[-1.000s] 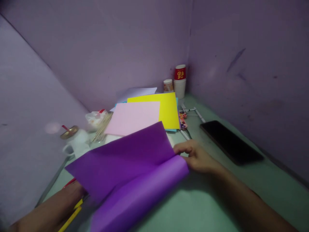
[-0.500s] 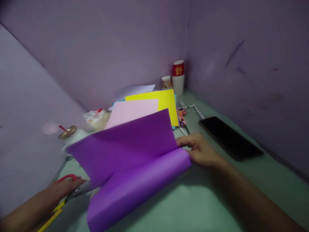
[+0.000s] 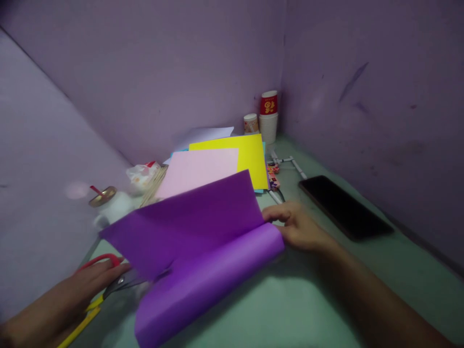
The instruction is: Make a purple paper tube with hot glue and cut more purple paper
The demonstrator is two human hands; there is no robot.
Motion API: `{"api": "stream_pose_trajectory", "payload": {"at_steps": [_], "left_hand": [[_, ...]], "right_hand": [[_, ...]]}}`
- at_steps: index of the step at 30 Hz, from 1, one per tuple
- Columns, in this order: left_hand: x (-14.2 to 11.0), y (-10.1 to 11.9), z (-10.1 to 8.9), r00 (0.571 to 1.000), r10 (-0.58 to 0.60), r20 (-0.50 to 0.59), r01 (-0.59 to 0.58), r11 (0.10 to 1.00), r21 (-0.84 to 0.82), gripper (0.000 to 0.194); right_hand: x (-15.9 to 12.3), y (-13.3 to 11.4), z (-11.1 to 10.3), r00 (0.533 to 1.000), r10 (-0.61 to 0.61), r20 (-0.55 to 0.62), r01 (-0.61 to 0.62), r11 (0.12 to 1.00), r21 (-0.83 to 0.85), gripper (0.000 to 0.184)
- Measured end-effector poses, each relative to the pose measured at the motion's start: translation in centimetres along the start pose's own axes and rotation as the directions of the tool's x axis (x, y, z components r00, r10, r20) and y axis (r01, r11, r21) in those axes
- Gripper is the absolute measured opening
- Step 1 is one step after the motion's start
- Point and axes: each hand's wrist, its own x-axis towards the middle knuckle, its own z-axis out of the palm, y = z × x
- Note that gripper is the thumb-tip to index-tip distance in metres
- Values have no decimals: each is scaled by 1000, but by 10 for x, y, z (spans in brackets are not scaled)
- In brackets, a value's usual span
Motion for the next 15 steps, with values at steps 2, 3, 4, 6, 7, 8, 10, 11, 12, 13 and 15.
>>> {"api": "stream_pose_trajectory", "payload": {"at_steps": [2,3,4,6,7,8,10,11,12,13,15], "left_hand": [[10,11,-7,999,15,43,-15,1000,-10,54],[16,17,-11,996,37,82,-35,999,-24,53],[23,23,-14,988,78,130,-73,996,-49,52],[36,35,-21,966,165,199,-148,984,-97,50],[42,40,-24,956,191,223,-169,979,-112,49],[46,44,-25,951,197,237,-173,978,-119,48],[51,47,-26,947,191,258,-163,979,-123,45],[52,48,-25,947,182,264,-155,980,-121,42],[52,48,-24,947,180,267,-154,981,-117,40],[52,47,-22,946,185,265,-160,981,-112,38],[52,46,-20,954,182,240,-164,982,-96,34]], "right_hand": [[0,-2,3,1000,-7,11,7,1000,-2,18],[1,-3,5,1000,-11,18,11,1000,0,17],[1,-4,6,1000,-14,28,13,1000,2,16],[1,-7,9,999,-15,46,14,1000,10,16],[1,-8,9,999,-14,49,13,1000,11,16],[1,-9,10,999,-8,49,8,1000,11,16],[1,-10,11,999,4,34,-5,1000,6,16],[1,-11,11,1000,5,30,-5,1000,2,16],[0,-11,11,1000,4,27,-4,1000,-3,16],[0,-11,11,1000,5,23,-5,1000,-5,16],[0,-10,11,1000,8,18,-8,1000,-5,17]]}}
